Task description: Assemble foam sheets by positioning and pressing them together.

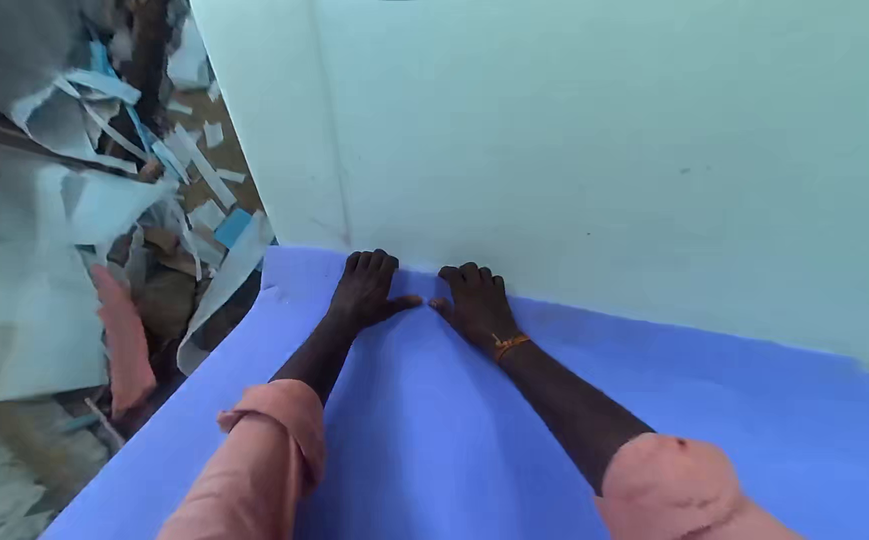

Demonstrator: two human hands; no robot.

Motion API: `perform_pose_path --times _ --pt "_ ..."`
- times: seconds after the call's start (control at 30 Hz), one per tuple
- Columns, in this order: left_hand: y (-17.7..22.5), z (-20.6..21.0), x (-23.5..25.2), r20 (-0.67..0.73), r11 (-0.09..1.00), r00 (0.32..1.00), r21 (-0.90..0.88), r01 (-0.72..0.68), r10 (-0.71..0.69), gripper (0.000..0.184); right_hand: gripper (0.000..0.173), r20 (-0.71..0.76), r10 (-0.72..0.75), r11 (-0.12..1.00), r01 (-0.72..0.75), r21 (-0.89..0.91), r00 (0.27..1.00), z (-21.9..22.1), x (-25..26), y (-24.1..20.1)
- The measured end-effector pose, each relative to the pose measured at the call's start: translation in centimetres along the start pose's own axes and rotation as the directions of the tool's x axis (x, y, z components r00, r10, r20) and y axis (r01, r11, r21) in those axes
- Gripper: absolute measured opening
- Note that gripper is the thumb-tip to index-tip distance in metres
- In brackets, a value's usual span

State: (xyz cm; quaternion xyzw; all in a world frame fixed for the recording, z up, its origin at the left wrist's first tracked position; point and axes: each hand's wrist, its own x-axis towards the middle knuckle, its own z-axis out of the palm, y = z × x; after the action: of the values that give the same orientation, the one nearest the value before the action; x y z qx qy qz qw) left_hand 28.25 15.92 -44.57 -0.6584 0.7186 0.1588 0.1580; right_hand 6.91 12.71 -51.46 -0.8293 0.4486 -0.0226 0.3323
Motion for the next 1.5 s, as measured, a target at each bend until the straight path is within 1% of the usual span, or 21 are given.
perform_pose_path --times 0.03,0.1,0.17,0.23,0.3,0.4,0.5,0.57,0.6,0.67,0.73,0.77,0.8,0.87,0.93,1.0,1.07,1.13,1.27,1.37,1.5 --pt "-0.9 5.0 -0.5 -0.153 0.998 0.987 -0.036 -0.059 0.052 0.081 0.046 0.005 -0.059 0.996 0.06 -0.069 0.998 1.4 -0.8 0.0" --pt "-0.6 9.0 -2.3 -0.133 0.997 0.989 -0.03 -0.067 0.063 0.078 0.036 0.045 -0.127 0.976 0.133 -0.173 0.991 4.0 -2.0 -0.5" --pt "-1.6 8.7 -1.2 -0.128 0.995 0.988 -0.047 -0.091 0.084 0.078 0.039 0.105 -0.142 0.967 0.161 -0.199 0.984 3.1 -0.3 -0.5" --pt "-3.1 7.6 -0.9 -0.074 0.977 0.983 -0.122 -0.177 0.169 0.07 0.047 0.19 -0.094 0.98 0.124 -0.157 0.977 1.7 -1.1 -0.7" --pt "-7.0 5.6 0.6 -0.077 0.967 0.975 -0.133 -0.216 0.207 0.06 0.052 0.23 -0.048 0.986 0.083 -0.145 0.972 0.4 -0.9 -1.1" --pt "-12.3 4.8 -0.8 -0.134 0.997 0.991 -0.079 -0.01 -0.001 0.071 0.052 0.193 -0.039 0.979 0.076 -0.189 0.981 1.1 -1.1 -1.3" --pt "-10.5 7.6 -4.7 0.031 0.991 0.991 -0.032 0.132 -0.131 0.074 0.045 0.101 -0.056 0.966 0.08 -0.247 0.993 4.0 -3.4 -1.0" --pt "-11.5 9.9 -4.2 -0.158 0.994 0.982 0.023 0.111 -0.106 0.074 0.05 0.127 -0.073 0.974 0.098 -0.205 0.989 3.2 -2.1 -0.8" --pt "-11.4 9.6 -4.2 -0.147 0.994 0.983 0.013 0.11 -0.107 0.073 0.057 0.2 -0.075 0.983 0.106 -0.15 0.977 1.6 -1.6 -0.7" --pt "-8.9 7.4 -5.8 0.058 0.984 0.987 -0.093 0.153 -0.148 0.079 0.074 0.323 -0.055 0.994 0.083 -0.072 0.945 -2.8 -1.9 -1.2" --pt "-4.4 4.5 -8.7 0.214 0.969 0.97 -0.188 0.159 -0.117 0.095 0.081 0.293 -0.05 0.997 0.066 -0.046 0.955 -6.8 -3.3 -2.1" --pt "-1.3 3.7 -11.0 0.243 0.966 0.968 -0.228 0.124 -0.067 0.095 0.082 0.265 -0.041 0.997 0.058 -0.056 0.963 -7.6 -5.4 -2.2" --pt "1.5 3.3 -13.1 0.273 0.966 0.962 -0.243 0.091 -0.022 0.093 0.083 0.235 -0.035 0.995 0.055 -0.079 0.971 -6.8 -8.5 -1.9" --pt "4.1 3.4 -15.2 0.299 0.965 0.954 -0.255 0.062 0.018 0.089 0.081 0.231 -0.011 0.993 0.036 -0.108 0.973 -2.7 -15.6 -1.6" --pt "4.5 2.7 -15.1 0.356 0.966 0.934 -0.247 0.074 0.02 0.09 0.079 0.334 0.017 0.994 0.019 -0.106 0.943 -2.7 -17.2 -1.6" --pt "6.1 0.2 -16.9 0.449 0.962 0.893 -0.253 0.098 0.027 0.091 0.079 0.464 0.053 0.997 -0.018 -0.08 0.884 -5.7 -17.0 -2.8" --pt "9.1 -2.1 -20.4 0.407 0.961 0.91 -0.273 0.045 0.073 0.082 0.08 0.431 0.07 0.996 -0.04 -0.079 0.9 -7.1 -19.5 -4.0" --pt "10.6 -2.4 -21.7 0.381 0.96 0.92 -0.279 0.027 0.086 0.076 0.081 0.371 0.062 0.997 -0.039 -0.069 0.927 -6.1 -22.8 -3.9" --pt "11.6 -4.6 -22.9 0.401 0.957 0.912 -0.287 0.035 0.087 0.077 0.087 0.483 0.051 0.999 -0.039 -0.035 0.874 -8.7 -24.2 -4.4" --pt "14.5 -8.4 -27.3 0.386 0.949 0.906 -0.312 -0.048 0.173 0.077 0.099 0.533 0.036 0.999 -0.027 -0.025 0.845 -11.6 -26.9 -5.6" --pt "17.5 -11.3 -30.9 0.334 0.95 0.917 -0.288 -0.12 0.217 0.073 0.105 0.482 -0.023 0.999 0.044 -0.032 0.876 -14.4 -31.6 -7.8"
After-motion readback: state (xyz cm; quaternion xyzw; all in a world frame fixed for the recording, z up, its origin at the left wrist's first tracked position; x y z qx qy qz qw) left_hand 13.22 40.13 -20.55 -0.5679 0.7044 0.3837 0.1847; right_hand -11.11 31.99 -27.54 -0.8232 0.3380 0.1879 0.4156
